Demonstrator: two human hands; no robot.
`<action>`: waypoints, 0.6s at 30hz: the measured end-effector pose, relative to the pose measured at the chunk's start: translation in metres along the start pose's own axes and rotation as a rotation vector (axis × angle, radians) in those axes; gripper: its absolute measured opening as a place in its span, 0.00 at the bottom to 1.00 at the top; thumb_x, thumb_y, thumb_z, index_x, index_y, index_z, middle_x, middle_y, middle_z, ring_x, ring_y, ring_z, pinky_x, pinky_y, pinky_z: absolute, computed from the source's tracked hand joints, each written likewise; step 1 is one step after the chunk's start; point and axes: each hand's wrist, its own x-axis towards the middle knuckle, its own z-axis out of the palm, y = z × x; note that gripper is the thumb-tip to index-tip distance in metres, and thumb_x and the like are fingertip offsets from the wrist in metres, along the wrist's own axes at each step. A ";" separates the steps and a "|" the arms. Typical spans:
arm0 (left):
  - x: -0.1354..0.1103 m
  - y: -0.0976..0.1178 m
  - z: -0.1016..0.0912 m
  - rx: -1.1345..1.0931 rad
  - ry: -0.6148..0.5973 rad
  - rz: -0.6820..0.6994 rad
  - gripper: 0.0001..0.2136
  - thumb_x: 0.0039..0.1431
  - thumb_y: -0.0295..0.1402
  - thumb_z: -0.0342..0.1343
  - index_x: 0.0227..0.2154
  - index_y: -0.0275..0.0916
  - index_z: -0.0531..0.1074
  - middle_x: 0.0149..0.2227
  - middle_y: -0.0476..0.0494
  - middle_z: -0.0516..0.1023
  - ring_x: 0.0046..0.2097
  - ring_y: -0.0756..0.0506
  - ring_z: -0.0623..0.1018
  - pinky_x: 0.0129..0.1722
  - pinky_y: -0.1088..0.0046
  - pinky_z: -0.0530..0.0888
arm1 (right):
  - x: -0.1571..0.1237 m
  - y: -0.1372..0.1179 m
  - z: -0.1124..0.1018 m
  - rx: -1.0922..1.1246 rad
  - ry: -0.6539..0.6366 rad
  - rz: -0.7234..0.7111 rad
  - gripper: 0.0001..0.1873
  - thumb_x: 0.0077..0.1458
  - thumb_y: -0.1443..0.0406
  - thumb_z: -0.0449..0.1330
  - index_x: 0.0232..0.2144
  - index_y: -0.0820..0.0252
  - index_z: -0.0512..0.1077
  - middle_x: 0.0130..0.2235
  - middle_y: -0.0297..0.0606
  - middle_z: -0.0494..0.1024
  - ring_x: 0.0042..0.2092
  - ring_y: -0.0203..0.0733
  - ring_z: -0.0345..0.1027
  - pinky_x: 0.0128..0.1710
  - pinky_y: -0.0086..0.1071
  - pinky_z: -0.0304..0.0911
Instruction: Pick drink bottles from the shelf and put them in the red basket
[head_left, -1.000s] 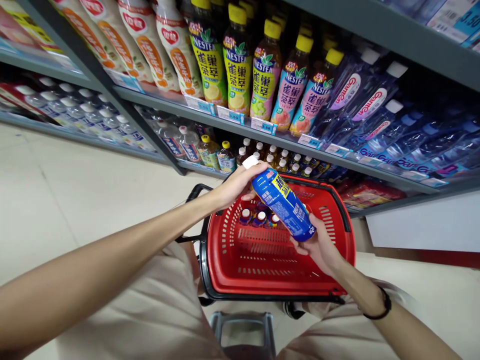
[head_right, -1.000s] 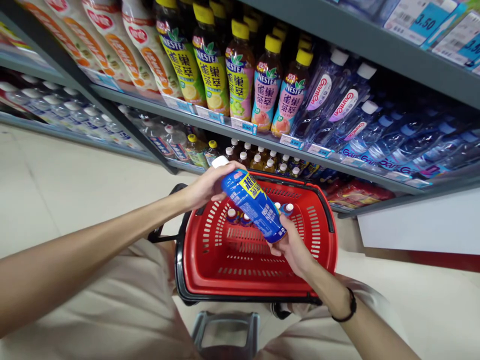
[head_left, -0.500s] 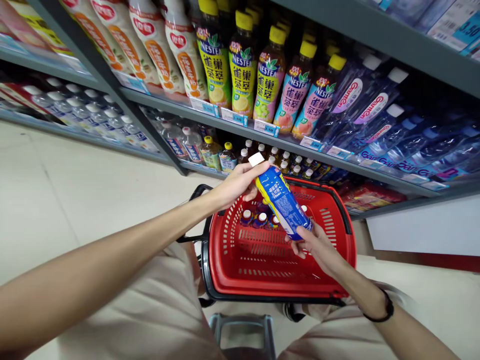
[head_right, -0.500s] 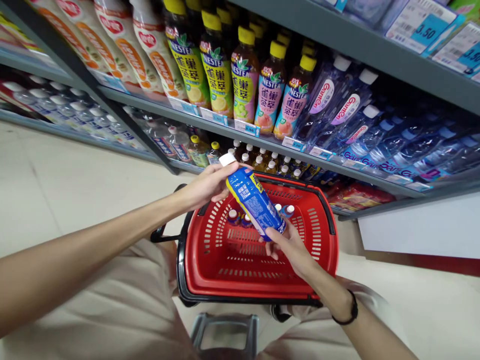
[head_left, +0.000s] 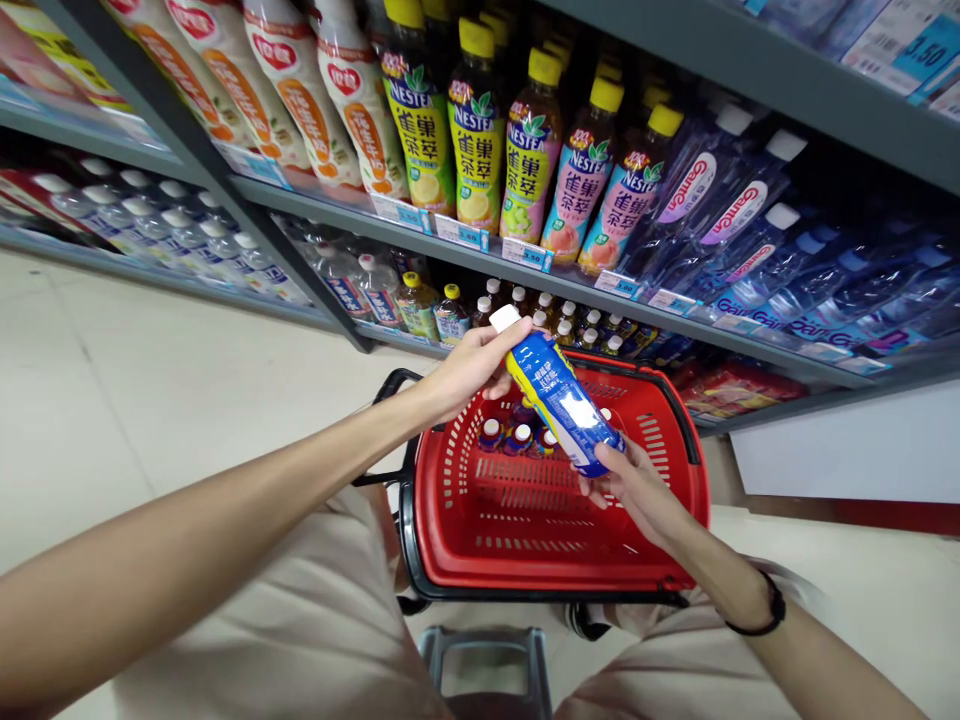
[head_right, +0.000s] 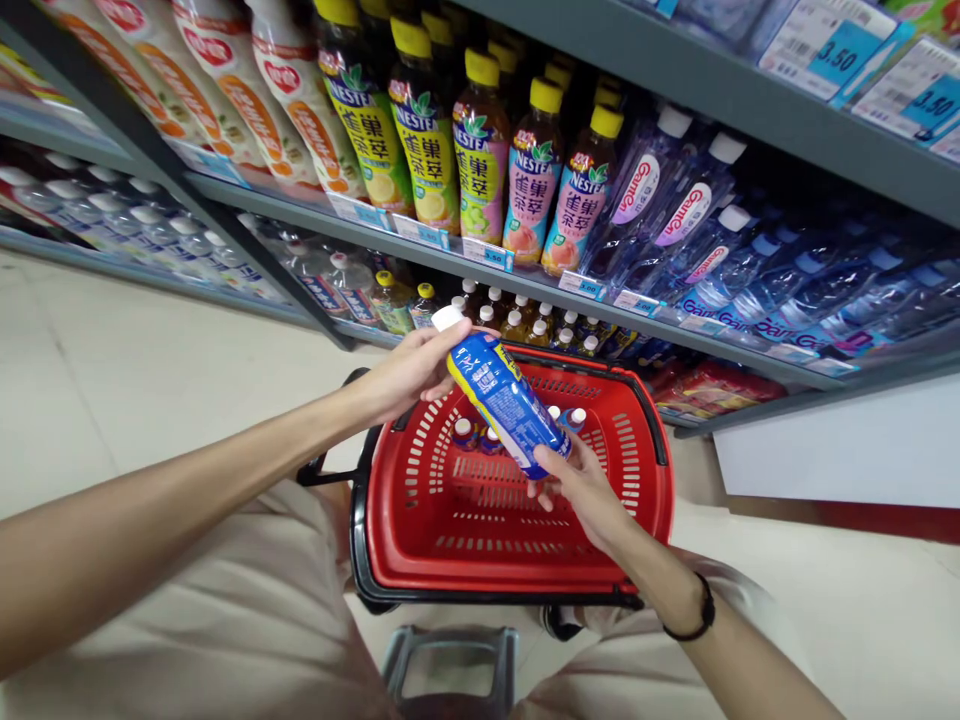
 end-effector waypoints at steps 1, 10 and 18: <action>0.001 -0.001 0.000 -0.006 0.000 -0.009 0.27 0.57 0.58 0.64 0.36 0.34 0.78 0.24 0.47 0.72 0.16 0.57 0.58 0.13 0.77 0.51 | 0.000 0.000 0.000 -0.003 0.002 0.000 0.27 0.49 0.49 0.75 0.42 0.60 0.73 0.32 0.38 0.80 0.25 0.38 0.72 0.19 0.26 0.58; 0.000 -0.003 0.002 -0.064 -0.033 -0.018 0.20 0.59 0.50 0.64 0.35 0.35 0.75 0.28 0.46 0.76 0.15 0.58 0.59 0.12 0.78 0.49 | -0.005 -0.003 0.002 0.005 -0.059 0.066 0.30 0.50 0.42 0.72 0.37 0.63 0.75 0.27 0.39 0.80 0.19 0.34 0.65 0.17 0.26 0.56; 0.002 -0.002 0.002 -0.042 -0.011 0.000 0.21 0.55 0.51 0.67 0.30 0.35 0.72 0.28 0.46 0.75 0.16 0.59 0.57 0.13 0.78 0.48 | -0.002 0.000 -0.001 -0.076 -0.023 0.008 0.29 0.51 0.42 0.71 0.35 0.62 0.74 0.28 0.41 0.80 0.24 0.38 0.70 0.19 0.28 0.61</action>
